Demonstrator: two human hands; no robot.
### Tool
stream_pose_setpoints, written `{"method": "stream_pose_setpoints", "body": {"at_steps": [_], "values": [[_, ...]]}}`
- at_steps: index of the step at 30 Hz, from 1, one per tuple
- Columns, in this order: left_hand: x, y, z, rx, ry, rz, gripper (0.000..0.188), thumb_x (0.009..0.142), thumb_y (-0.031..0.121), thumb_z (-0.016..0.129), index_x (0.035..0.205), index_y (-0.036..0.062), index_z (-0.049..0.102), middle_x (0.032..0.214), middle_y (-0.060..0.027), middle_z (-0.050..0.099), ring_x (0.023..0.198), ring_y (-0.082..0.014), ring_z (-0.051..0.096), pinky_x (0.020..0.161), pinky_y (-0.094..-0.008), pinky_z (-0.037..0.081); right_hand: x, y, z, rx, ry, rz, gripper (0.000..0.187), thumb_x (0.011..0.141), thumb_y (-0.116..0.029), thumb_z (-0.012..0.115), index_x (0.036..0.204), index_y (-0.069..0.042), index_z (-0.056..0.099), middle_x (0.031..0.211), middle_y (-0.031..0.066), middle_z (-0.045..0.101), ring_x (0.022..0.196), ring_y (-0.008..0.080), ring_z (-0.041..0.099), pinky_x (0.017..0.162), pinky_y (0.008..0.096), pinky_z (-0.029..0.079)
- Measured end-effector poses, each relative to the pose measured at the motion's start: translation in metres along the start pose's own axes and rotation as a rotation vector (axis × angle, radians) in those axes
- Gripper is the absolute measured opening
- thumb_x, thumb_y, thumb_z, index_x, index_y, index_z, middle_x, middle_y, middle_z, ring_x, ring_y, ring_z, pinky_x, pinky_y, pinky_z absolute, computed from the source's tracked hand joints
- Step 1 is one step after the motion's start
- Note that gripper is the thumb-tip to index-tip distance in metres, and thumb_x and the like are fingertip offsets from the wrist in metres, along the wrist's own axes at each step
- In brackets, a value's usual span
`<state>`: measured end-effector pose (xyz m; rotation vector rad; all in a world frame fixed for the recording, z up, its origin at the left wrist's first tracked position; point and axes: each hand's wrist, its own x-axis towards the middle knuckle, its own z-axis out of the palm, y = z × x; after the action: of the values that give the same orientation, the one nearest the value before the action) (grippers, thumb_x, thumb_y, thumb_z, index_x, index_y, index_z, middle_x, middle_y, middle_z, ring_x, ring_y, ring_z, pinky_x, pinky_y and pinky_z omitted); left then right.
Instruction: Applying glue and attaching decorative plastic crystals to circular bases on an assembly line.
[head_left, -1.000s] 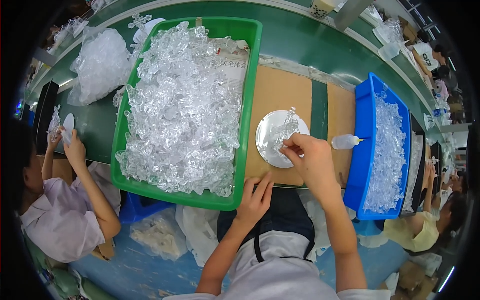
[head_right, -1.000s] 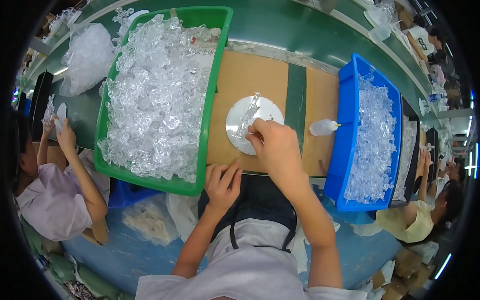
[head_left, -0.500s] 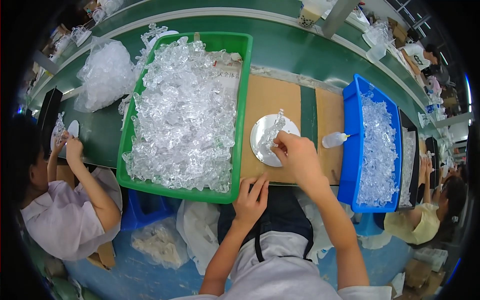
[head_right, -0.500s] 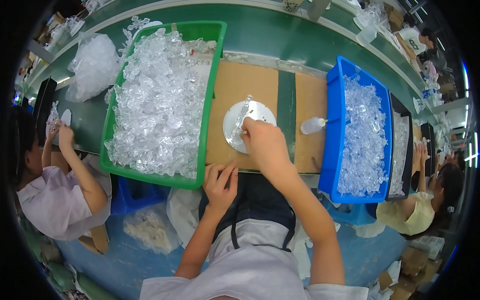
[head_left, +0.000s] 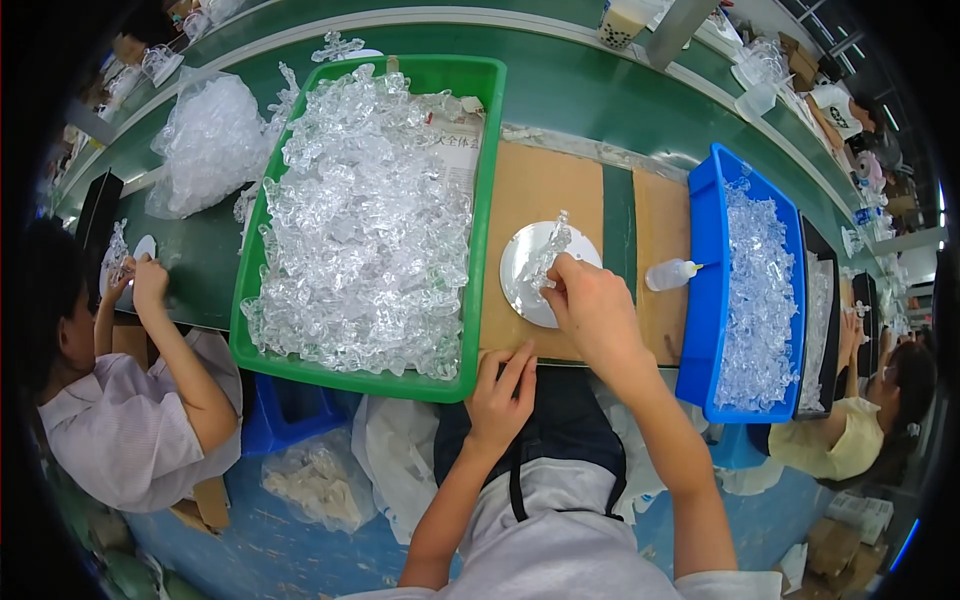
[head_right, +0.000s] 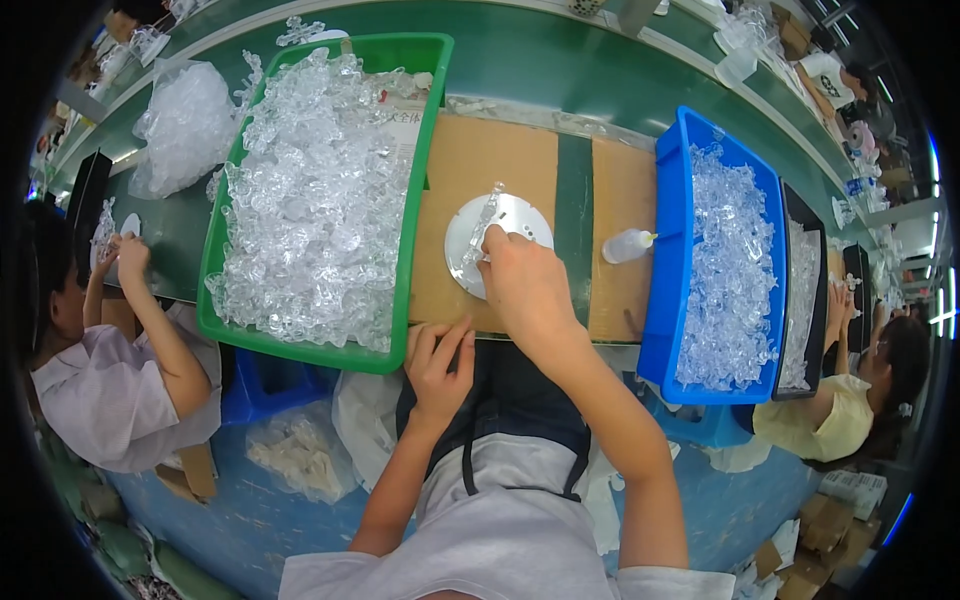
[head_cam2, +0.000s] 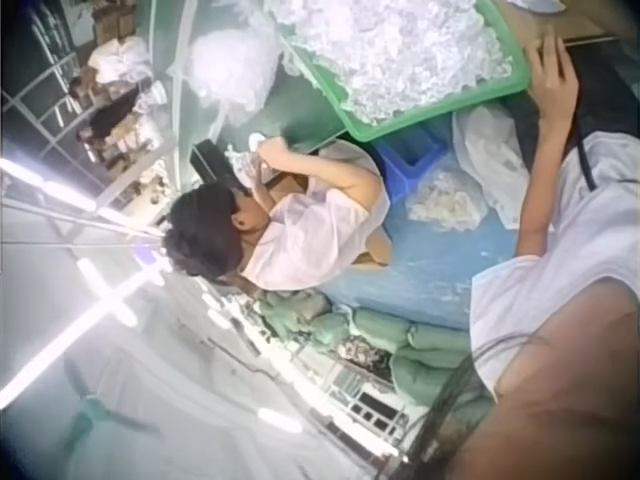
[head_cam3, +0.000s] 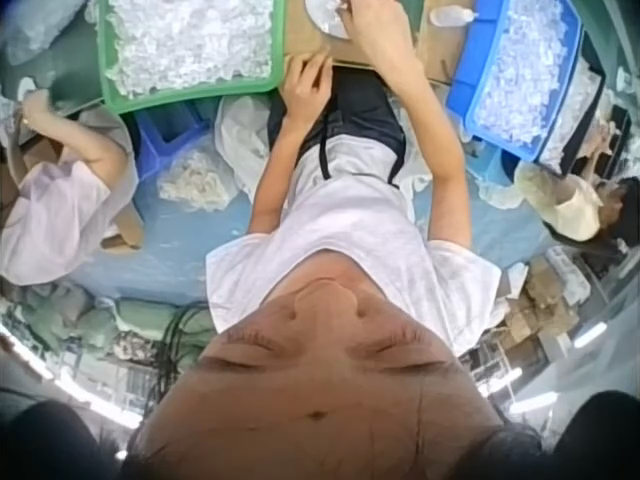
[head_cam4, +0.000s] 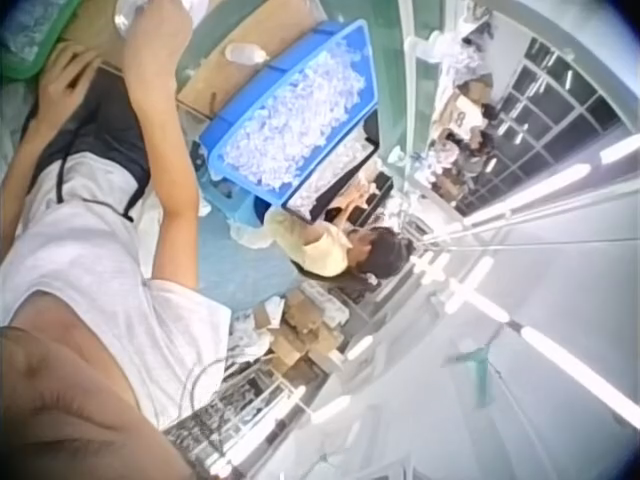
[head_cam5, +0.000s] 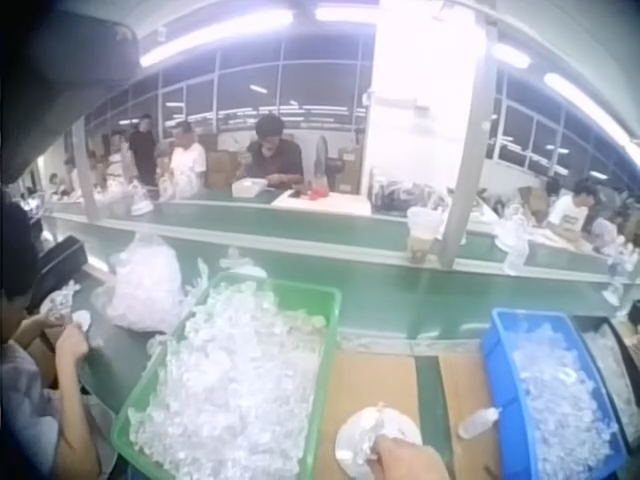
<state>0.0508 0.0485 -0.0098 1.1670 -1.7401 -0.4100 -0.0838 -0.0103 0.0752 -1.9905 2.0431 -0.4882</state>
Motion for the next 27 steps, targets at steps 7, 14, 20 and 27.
{"method": "stream_pose_setpoints", "body": {"at_steps": [7, 14, 20, 27], "values": [[0.004, -0.002, -0.003, -0.001, 0.016, -0.005, 0.025, 0.075, 0.005, 0.069, 0.1, 0.0089, 0.068, 0.079, -0.0052, 0.053, 0.072, -0.0233, 0.054, 0.066, -0.0342, 0.046, 0.001, 0.001, -0.031, -0.094, -0.099, 0.011, 0.019, 0.078, -0.013, 0.066, 0.093, -0.005, 0.059, 0.083, 0.0122, 0.066, 0.076, 0.031, 0.063, 0.068, 0.039, 0.05], [0.004, -0.003, -0.002, -0.044, -0.001, -0.027, 0.023, 0.074, 0.002, 0.069, 0.097, 0.0051, 0.069, 0.079, -0.0073, 0.053, 0.072, -0.0254, 0.051, 0.064, -0.0348, 0.044, 0.063, 0.011, -0.067, -0.327, 0.032, -0.886, 0.021, 0.07, -0.012, 0.067, 0.091, -0.013, 0.067, 0.091, 0.0042, 0.067, 0.087, 0.0238, 0.063, 0.072, 0.0332, 0.05], [0.01, -0.013, 0.006, -0.031, -0.04, 0.064, 0.025, 0.071, 0.003, 0.069, 0.096, 0.0059, 0.068, 0.08, -0.0083, 0.053, 0.076, -0.0284, 0.053, 0.068, -0.0371, 0.045, 0.16, 0.052, -0.075, -0.515, -0.344, -0.785, 0.017, 0.071, -0.016, 0.066, 0.088, -0.014, 0.068, 0.084, 0.0044, 0.067, 0.08, 0.0266, 0.063, 0.067, 0.0383, 0.05], [0.034, -0.013, 0.033, 0.006, -0.063, 0.178, 0.029, 0.071, 0.012, 0.07, 0.1, 0.0113, 0.068, 0.08, -0.0051, 0.055, 0.076, -0.0257, 0.055, 0.068, -0.0363, 0.045, 0.336, 0.161, -0.118, -0.687, -0.034, -0.186, 0.04, 0.07, -0.016, 0.069, 0.11, -0.017, 0.064, 0.103, 0.0099, 0.066, 0.097, 0.0283, 0.061, 0.082, 0.0386, 0.051]]}}
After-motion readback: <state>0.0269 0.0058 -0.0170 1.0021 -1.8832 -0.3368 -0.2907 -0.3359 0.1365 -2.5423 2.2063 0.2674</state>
